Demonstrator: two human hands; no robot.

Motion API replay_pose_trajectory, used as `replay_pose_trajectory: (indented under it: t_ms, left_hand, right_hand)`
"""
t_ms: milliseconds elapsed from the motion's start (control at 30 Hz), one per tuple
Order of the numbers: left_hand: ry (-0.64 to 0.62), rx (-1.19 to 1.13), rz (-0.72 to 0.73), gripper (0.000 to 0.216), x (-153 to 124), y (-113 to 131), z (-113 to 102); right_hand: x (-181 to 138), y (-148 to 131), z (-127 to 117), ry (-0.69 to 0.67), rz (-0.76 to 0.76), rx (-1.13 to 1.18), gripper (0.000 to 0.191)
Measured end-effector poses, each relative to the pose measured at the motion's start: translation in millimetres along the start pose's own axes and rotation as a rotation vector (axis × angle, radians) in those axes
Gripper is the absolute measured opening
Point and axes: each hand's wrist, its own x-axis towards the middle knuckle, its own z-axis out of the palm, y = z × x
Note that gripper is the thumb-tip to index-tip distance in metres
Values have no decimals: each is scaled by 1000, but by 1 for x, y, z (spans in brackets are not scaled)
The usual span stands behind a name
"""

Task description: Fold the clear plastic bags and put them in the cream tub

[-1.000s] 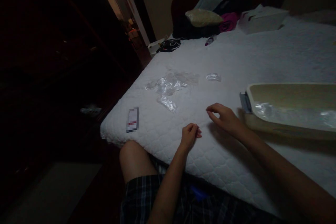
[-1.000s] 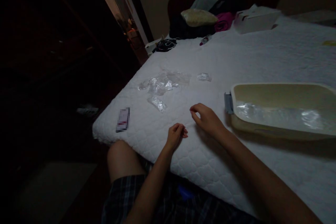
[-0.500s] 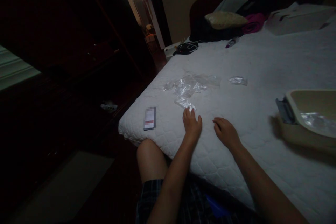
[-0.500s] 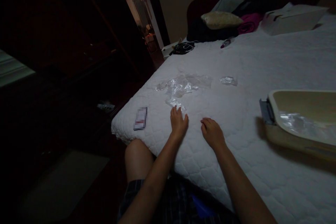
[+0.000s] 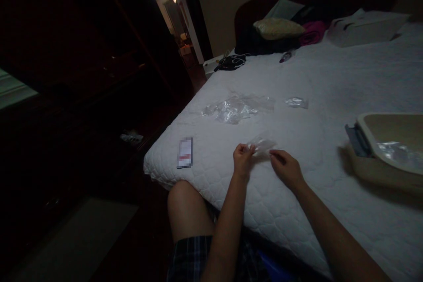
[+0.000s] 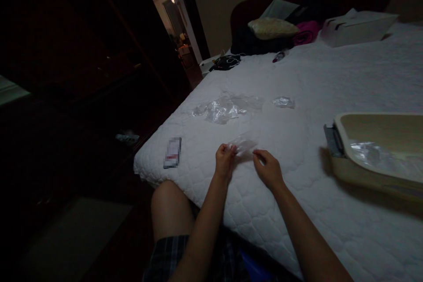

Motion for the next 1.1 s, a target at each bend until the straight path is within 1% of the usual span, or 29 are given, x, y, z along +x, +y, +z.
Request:
replay_pose_trajectory:
  t_ms: [33,100,167,233,300,367,433,567,633,700,767,867,900,933,1000,1100]
  left_hand:
    - [-52,-158,-102,26,-6,-1,3]
    - [-90,-371,-261,29,-15,-5,7]
    - [-82,-463,-303,27,-20,-9,8]
    - [-90,-469,-276,23,-21,-12,7]
    - [-126,-427,-259,21,-22,-13,6]
    - [-160,-358,-276,23,-23,-13,5]
    - [-165,-299,-296,24,-24,-13,3]
    - [-96,-295,-302,21,-25,-14,1]
    - [-60,-340,-307,19,-24,-15,0]
    - [-41,-393,-318,15,-22,-15,0]
    - [-31,-437,-332,11,-19,-14,-1]
    - [-7,-466,-368,12,-16,-12,-4]
    - [-1,-470,-381,15,-15,-11,-5]
    - [3,-474,-394,17,-14,-11,-7]
    - [1,-489,-407,20,-12,-11,-8]
    - [21,-507,-431,24,-13,-10,-7]
  right_hand:
    - [2,1,-6,39,104,172,17]
    - [5,3,-21,97,270,536,21]
    - [7,4,-33,97,358,789,27]
    - [7,2,-39,57,404,879,29]
    - [4,-3,-37,-5,442,845,30]
    - [1,-9,-31,-57,463,744,36]
    - [-1,-13,-27,-84,461,655,42]
    - [-6,-11,-30,-164,465,571,35]
    - [-9,-9,-34,-201,458,577,32]
    - [-11,-9,-39,-256,418,603,28]
    - [-13,-11,-41,-390,364,594,27]
    - [-16,-15,-41,-674,325,493,24]
    - [-16,-15,-41,-740,332,468,24]
    - [-17,-16,-41,-778,351,465,26]
    - [-18,-14,-41,-771,408,516,30]
    - [-19,-12,-41,-681,482,589,40]
